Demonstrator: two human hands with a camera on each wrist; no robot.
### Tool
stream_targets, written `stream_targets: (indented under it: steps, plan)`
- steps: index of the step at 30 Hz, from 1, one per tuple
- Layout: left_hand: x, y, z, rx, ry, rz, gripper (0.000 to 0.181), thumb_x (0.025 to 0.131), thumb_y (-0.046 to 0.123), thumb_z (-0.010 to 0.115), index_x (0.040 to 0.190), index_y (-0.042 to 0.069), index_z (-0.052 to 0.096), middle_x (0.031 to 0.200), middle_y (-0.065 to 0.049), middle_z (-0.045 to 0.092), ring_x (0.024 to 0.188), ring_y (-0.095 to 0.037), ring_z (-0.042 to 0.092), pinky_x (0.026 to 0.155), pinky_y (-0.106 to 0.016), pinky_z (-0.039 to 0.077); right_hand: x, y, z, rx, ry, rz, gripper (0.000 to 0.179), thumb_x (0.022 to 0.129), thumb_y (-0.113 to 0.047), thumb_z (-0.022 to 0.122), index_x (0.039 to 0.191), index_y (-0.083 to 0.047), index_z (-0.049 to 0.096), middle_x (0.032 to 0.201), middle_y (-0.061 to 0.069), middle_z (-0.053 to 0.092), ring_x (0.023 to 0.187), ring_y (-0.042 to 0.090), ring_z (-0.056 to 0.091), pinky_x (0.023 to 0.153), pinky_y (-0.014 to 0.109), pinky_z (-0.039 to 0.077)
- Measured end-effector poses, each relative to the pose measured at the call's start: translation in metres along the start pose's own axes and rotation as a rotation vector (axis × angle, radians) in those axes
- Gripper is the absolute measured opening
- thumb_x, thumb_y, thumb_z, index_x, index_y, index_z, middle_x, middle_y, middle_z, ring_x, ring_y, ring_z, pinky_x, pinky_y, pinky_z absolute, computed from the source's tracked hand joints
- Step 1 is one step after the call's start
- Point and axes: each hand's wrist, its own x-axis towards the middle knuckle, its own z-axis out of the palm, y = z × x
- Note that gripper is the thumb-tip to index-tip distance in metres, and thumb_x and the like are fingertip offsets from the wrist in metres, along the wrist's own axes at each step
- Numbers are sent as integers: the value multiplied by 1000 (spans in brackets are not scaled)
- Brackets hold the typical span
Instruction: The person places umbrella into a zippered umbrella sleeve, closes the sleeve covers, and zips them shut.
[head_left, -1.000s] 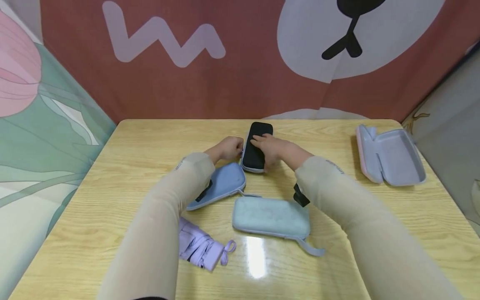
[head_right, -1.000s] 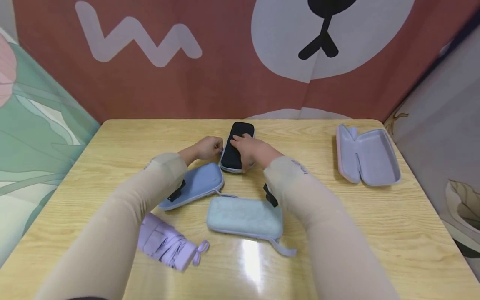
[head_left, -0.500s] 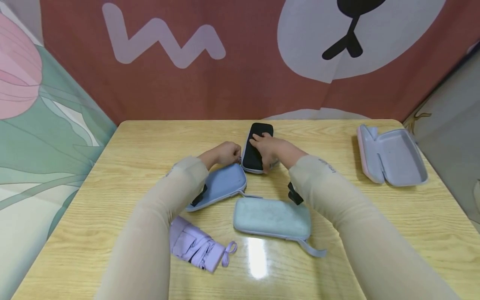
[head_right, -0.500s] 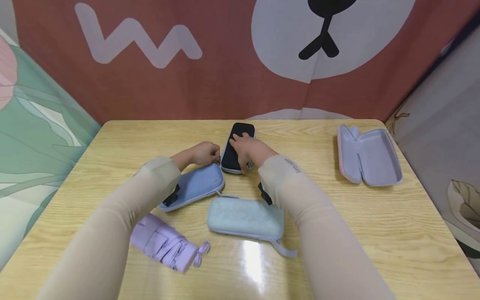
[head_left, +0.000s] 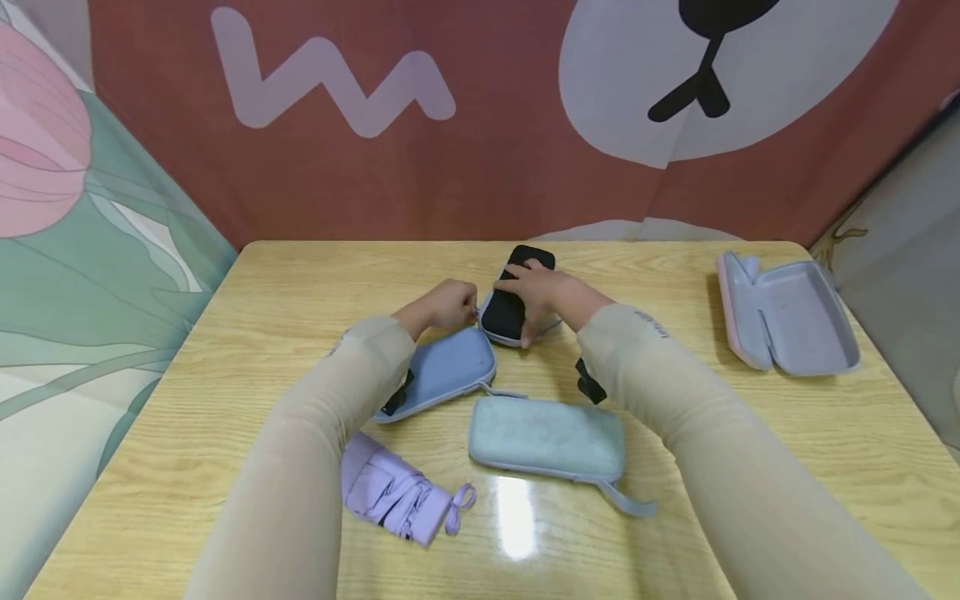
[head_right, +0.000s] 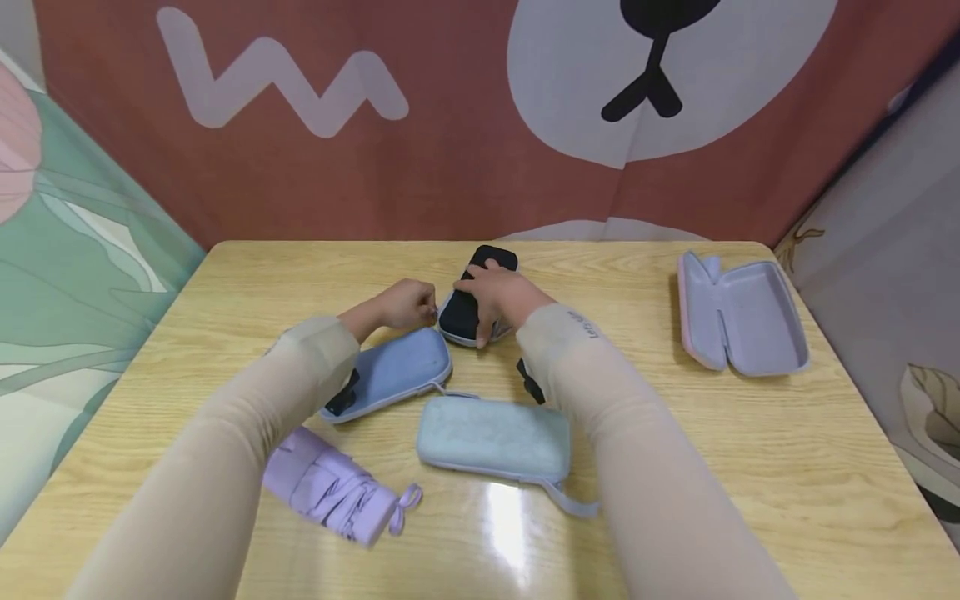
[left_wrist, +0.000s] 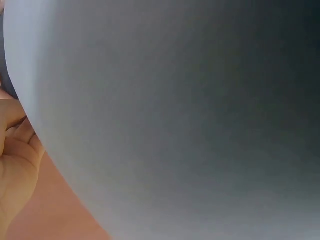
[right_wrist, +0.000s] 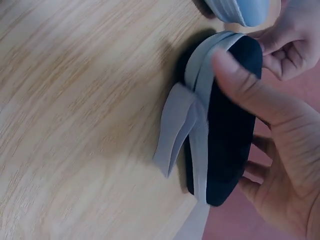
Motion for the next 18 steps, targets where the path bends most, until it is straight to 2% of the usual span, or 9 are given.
stream_targets:
  steps: [3,5,7,9,11,12,14,16,18]
  plan:
    - [33,-41,18,50,69,89,16,84,4,45,71,10,51,68,-2,53,61,-14,46,58,-27,39,2,1,2,25,38,-13,103,57,-57,69,138,-18,20,143,6,9,127,32,2,96,49,20]
    - [60,-74,35,79,129,185,18,83,7,47,67,15,48,63,3,49,57,-10,43,53,-23,35,3,2,3,39,66,-13,104,56,-60,68,138,-15,22,142,7,13,127,32,5,96,49,21]
    - [76,-89,41,94,105,157,16,83,9,48,69,16,50,65,3,51,59,-11,45,54,-24,37,4,2,5,41,88,-4,105,54,-64,66,137,-13,25,141,8,17,126,32,9,95,47,24]
    - [75,-89,41,120,107,155,15,83,10,49,69,16,49,65,3,50,59,-11,44,54,-24,36,6,2,6,34,111,13,107,52,-67,64,136,-12,27,138,9,21,124,33,14,94,46,25]
    - [52,-58,25,114,50,67,14,84,6,47,72,10,50,68,-1,52,63,-15,46,59,-26,39,9,3,8,23,130,29,108,51,-70,62,135,-11,28,137,11,24,122,34,17,95,45,25]
    - [43,-49,19,122,48,60,14,84,4,45,72,10,50,68,-2,52,63,-15,46,59,-26,39,9,3,9,24,137,33,108,51,-70,61,135,-10,28,136,11,24,122,34,18,95,44,25]
    - [35,-48,17,118,96,118,17,83,3,44,68,11,46,64,0,49,58,-13,43,55,-24,36,10,6,10,38,148,27,107,53,-70,61,135,-10,28,136,11,25,122,35,18,96,45,23]
    - [36,-49,16,88,29,60,15,87,7,42,74,9,49,70,-3,51,64,-17,45,61,-28,38,9,11,10,59,157,13,103,55,-66,64,134,-9,29,136,12,26,122,36,18,96,46,21]
    - [59,-79,34,119,71,104,15,86,10,44,72,12,49,68,-1,50,61,-15,44,56,-27,37,8,17,10,80,152,10,99,57,-60,66,134,-10,30,135,11,28,122,35,19,96,46,22]
